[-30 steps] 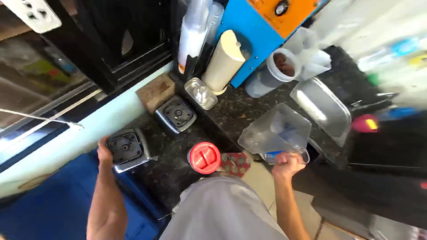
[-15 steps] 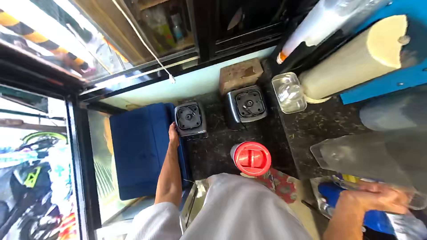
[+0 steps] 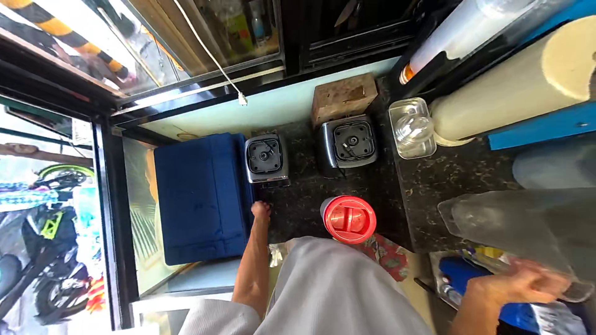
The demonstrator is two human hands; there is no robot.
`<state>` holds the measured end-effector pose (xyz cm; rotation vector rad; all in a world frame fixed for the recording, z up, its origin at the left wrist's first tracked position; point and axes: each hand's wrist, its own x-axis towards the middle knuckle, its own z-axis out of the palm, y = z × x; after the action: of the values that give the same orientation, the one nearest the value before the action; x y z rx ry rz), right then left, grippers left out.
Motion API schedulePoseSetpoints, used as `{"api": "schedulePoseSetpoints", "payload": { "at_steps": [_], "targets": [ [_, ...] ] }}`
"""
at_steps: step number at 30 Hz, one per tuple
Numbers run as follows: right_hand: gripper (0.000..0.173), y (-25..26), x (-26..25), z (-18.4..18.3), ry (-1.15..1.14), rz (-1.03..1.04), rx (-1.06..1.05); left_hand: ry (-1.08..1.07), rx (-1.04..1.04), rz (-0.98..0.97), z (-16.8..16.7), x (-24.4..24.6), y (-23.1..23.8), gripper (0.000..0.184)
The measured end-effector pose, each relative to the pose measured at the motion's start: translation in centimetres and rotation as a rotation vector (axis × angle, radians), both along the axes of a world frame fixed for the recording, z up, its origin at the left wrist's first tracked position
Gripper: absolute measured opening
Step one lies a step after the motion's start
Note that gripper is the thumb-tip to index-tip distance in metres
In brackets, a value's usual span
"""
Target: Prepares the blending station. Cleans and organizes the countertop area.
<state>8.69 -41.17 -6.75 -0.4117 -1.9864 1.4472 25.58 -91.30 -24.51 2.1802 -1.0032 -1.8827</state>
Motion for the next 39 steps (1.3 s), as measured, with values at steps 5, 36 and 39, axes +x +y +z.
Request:
{"api": "schedulePoseSetpoints", "payload": {
  "at_steps": [5, 36, 39],
  "targets": [
    [0.039, -0.1, 7.7, -2.8, -0.22, 0.112, 0.238, 0.116, 0.203, -0.677, 0.8, -0.5, 8.9, 0.046],
    [0.05, -20.0, -7.0, -7.8, -1.05, 1.036, 0.148, -0.333, -0.23, -0.952, 10.4, -0.3, 4.2, 0.059],
    [0.066, -20.2, -10.6, -7.7, -1.087, 0.873, 0.014, -0.085, -0.465, -1.105, 13.0, -9.4, 4.2, 0.05]
  ]
}}
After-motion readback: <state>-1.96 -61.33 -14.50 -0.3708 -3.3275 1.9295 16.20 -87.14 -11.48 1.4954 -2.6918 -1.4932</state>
